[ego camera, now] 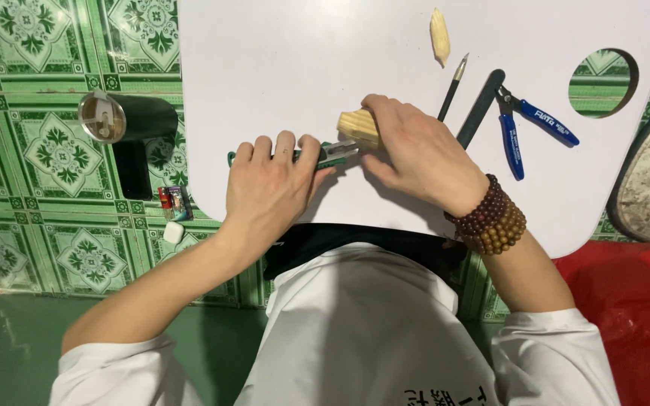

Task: The person carves a small piece of wood using a utility knife and a small carving tool.

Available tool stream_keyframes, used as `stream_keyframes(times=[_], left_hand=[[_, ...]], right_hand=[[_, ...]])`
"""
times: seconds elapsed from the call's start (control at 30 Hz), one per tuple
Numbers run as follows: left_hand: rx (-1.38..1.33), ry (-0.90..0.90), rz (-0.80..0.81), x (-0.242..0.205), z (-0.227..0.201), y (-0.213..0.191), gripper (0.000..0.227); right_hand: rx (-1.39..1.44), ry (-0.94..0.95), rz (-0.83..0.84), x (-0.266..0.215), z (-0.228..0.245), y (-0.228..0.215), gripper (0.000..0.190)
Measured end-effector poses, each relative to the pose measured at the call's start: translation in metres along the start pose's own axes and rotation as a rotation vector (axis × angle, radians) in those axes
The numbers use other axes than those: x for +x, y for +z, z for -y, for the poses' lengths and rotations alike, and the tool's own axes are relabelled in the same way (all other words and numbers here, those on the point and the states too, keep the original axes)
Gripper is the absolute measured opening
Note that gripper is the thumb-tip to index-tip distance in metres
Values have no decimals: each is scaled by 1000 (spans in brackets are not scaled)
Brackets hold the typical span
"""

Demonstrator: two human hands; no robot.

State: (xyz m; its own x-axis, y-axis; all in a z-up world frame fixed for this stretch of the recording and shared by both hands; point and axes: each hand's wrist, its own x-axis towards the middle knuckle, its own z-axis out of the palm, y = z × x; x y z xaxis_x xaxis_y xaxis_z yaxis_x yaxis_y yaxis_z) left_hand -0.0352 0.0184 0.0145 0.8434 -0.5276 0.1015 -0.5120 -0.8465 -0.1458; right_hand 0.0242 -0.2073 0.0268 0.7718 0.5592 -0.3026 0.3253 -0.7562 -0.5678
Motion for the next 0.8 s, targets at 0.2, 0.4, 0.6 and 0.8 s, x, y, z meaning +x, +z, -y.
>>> stream_keyframes(times=[0.2,0.4,0.6,0.8], left_hand=[[-61,-127,-51,-6,-19,24,45],[-146,-151,-68,-4,-18,38,46],[-156,-162,-90,-2,-17,46,46],[-157,-168,-143,-2,-19,53,44]], right_hand=[[19,26,-24,-5,8,-3,56],[9,24,-51,-5,3,4,59],[-86,-16,-132,-5,-2,14,62],[-218,21,-172,-6,0,22,60]])
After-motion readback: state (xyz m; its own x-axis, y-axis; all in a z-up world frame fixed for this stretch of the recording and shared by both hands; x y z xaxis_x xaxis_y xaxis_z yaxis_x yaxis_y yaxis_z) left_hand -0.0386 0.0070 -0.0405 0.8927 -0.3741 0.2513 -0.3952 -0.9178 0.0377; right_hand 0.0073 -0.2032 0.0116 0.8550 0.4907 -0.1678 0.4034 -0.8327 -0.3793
